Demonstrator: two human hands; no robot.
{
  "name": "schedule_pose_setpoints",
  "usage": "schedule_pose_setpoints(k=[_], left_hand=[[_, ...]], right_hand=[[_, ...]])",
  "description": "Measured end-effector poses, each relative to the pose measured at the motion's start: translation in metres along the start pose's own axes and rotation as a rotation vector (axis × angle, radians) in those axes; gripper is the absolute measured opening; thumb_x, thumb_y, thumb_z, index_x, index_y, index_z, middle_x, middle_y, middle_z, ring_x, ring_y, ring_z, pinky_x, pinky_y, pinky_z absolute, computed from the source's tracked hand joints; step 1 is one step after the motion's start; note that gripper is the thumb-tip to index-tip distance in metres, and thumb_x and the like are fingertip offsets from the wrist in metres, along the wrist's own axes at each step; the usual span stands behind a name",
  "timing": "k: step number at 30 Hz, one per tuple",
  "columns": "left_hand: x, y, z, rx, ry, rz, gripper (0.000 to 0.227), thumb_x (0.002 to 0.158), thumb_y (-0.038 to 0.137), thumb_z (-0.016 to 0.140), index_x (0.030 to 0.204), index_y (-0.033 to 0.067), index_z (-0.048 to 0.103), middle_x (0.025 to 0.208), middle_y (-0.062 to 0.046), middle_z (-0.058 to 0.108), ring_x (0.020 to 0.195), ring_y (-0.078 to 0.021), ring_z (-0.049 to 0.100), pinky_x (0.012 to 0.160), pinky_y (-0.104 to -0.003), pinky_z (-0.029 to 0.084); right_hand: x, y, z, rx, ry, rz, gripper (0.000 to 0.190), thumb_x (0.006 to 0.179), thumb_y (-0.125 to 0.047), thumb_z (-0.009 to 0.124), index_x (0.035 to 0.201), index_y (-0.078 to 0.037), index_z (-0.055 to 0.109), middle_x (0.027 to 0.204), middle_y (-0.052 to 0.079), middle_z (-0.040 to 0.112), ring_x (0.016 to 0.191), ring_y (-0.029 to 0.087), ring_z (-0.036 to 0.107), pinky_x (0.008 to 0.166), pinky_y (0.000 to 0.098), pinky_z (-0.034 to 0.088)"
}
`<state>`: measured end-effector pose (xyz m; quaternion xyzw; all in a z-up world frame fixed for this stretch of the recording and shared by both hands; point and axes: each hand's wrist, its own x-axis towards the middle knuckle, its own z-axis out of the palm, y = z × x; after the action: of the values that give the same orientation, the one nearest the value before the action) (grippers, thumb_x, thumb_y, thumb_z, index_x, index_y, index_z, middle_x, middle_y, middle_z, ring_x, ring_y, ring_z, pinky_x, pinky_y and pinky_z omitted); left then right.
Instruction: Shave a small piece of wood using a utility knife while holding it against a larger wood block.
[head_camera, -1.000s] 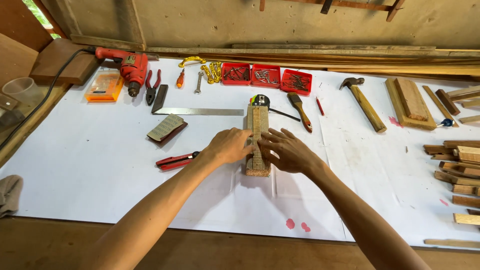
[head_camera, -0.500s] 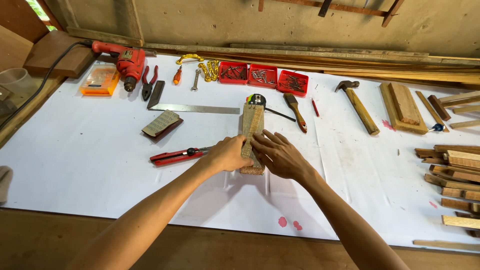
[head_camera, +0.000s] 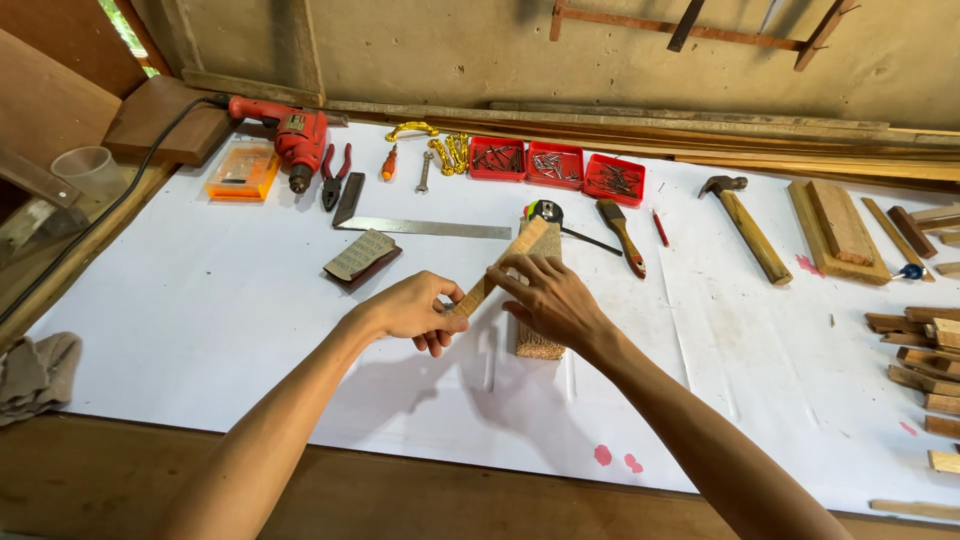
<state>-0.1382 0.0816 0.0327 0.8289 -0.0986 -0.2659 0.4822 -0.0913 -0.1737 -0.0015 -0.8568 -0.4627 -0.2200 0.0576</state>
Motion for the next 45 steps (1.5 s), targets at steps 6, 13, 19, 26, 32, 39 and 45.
schedule_pose_setpoints(k=[6, 13, 19, 26, 32, 39, 45], left_hand=[[0.012, 0.015, -0.001, 0.185, -0.004, 0.129, 0.025, 0.094, 0.022, 0.071, 0.099, -0.0025, 0.072, 0.067, -0.008, 0.069, 0.053, -0.0128, 0.066, 0.05, -0.03, 0.055], [0.062, 0.01, -0.002, -0.071, 0.11, 0.345, 0.023, 0.097, 0.017, 0.068, 0.101, -0.0042, 0.075, 0.07, -0.004, 0.07, 0.058, -0.009, 0.063, 0.055, -0.027, 0.055], [0.077, 0.01, 0.007, -0.212, 0.032, 0.399, 0.021, 0.095, 0.014, 0.066, 0.104, -0.0027, 0.075, 0.071, -0.004, 0.071, 0.06, -0.0098, 0.066, 0.058, -0.026, 0.058], [0.078, -0.004, 0.027, -0.357, 0.374, 0.487, 0.017, 0.093, 0.013, 0.074, 0.097, -0.0027, 0.078, 0.073, -0.006, 0.075, 0.063, -0.0108, 0.07, 0.059, -0.026, 0.058], [0.096, -0.014, 0.047, -0.554, 0.455, 0.504, 0.02, 0.097, 0.012, 0.07, 0.11, -0.0032, 0.073, 0.088, -0.008, 0.075, 0.074, -0.011, 0.072, 0.065, -0.026, 0.062], [0.089, 0.02, 0.058, -0.607, 0.403, 0.416, 0.04, 0.094, 0.006, 0.066, 0.133, 0.0016, 0.057, 0.084, -0.011, 0.072, 0.07, -0.0158, 0.073, 0.061, -0.03, 0.062], [0.135, 0.008, 0.048, -0.389, 0.228, 0.212, 0.043, 0.093, 0.006, 0.067, 0.136, 0.0065, 0.063, 0.084, -0.011, 0.073, 0.068, -0.0171, 0.07, 0.062, -0.031, 0.062]], right_hand=[[-0.019, 0.016, -0.009, -0.103, 0.164, -0.009, 0.03, 0.088, -0.028, 0.077, 0.114, -0.014, 0.07, 0.111, 0.003, 0.065, 0.095, 0.02, 0.063, 0.081, 0.0347, 0.054], [-0.052, 0.028, -0.036, -0.108, 0.093, 0.177, 0.021, 0.088, -0.029, 0.079, 0.101, -0.016, 0.071, 0.084, -0.002, 0.064, 0.082, 0.017, 0.061, 0.071, 0.0354, 0.055], [-0.061, 0.039, -0.04, -0.123, 0.084, 0.185, 0.021, 0.088, -0.029, 0.079, 0.103, -0.016, 0.072, 0.083, -0.001, 0.063, 0.079, 0.018, 0.059, 0.069, 0.0339, 0.054], [-0.053, 0.021, -0.033, -0.113, 0.099, 0.164, 0.027, 0.085, -0.018, 0.074, 0.11, -0.01, 0.069, 0.08, 0.002, 0.064, 0.077, 0.019, 0.06, 0.069, 0.0365, 0.056], [-0.055, 0.011, -0.023, 0.054, 0.121, 0.236, 0.032, 0.084, -0.017, 0.074, 0.114, -0.006, 0.069, 0.075, 0.007, 0.068, 0.066, 0.022, 0.065, 0.054, 0.0374, 0.055], [-0.053, -0.003, -0.016, 0.343, 0.134, 0.457, 0.041, 0.084, -0.021, 0.077, 0.12, -0.004, 0.069, 0.08, 0.009, 0.072, 0.063, 0.022, 0.069, 0.058, 0.0359, 0.057], [-0.045, -0.012, -0.029, 0.586, 0.095, 0.575, 0.061, 0.082, -0.02, 0.075, 0.138, -0.001, 0.058, 0.089, 0.011, 0.073, 0.07, 0.024, 0.069, 0.065, 0.0376, 0.057]])
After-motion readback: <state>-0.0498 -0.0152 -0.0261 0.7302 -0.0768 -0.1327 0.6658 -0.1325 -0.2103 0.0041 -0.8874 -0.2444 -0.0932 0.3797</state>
